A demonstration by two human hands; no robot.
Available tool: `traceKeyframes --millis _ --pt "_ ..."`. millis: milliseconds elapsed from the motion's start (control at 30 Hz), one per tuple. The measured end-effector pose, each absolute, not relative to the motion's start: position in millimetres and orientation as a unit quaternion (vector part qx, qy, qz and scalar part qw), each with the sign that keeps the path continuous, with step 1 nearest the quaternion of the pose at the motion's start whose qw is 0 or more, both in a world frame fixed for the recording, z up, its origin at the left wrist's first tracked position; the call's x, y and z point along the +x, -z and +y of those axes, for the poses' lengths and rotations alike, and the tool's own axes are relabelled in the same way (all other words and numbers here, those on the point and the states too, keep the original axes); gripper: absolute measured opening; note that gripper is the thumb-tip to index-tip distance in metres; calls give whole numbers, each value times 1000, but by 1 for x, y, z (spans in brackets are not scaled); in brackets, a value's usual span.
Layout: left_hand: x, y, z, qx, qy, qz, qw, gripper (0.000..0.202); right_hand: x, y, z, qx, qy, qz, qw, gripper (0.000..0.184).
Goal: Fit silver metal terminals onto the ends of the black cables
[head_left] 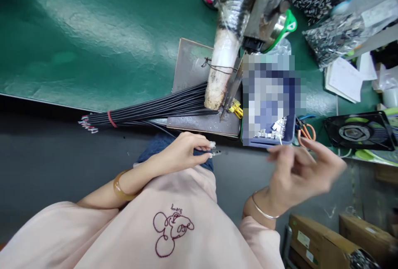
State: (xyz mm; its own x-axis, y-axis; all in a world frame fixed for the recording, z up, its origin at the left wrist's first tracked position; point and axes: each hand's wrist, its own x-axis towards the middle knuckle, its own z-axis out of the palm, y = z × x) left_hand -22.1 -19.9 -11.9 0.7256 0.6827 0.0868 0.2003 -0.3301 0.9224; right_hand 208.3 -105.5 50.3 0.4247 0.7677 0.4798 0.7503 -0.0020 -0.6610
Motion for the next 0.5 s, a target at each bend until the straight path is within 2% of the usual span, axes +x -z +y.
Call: traceKeyframes --millis 67,100,167,233,333,400,500 --pt "-25 12 -18 752 -290 295 514 11 215 -51 -91 -748 -25 -553 367 10" --pt "-26 11 -16 744 -325 301 500 11 219 -50 -83 -756 -19 -569 325 10" --pt "-26 8 -7 754 -397 323 412 11 225 -44 -69 -758 -23 -592 273 14" --pt "-23 7 4 791 -420 352 272 14 229 -38 -58 -748 -33 -616 243 14" --pt "-17 11 19 854 -332 383 117 21 228 -30 -47 -742 -43 -638 200 12" --pt "-14 15 23 874 -283 386 79 25 229 -25 -42 -748 -41 -634 192 12" --pt "-15 19 21 879 -301 358 94 28 238 -20 -37 -769 -11 -601 219 13"
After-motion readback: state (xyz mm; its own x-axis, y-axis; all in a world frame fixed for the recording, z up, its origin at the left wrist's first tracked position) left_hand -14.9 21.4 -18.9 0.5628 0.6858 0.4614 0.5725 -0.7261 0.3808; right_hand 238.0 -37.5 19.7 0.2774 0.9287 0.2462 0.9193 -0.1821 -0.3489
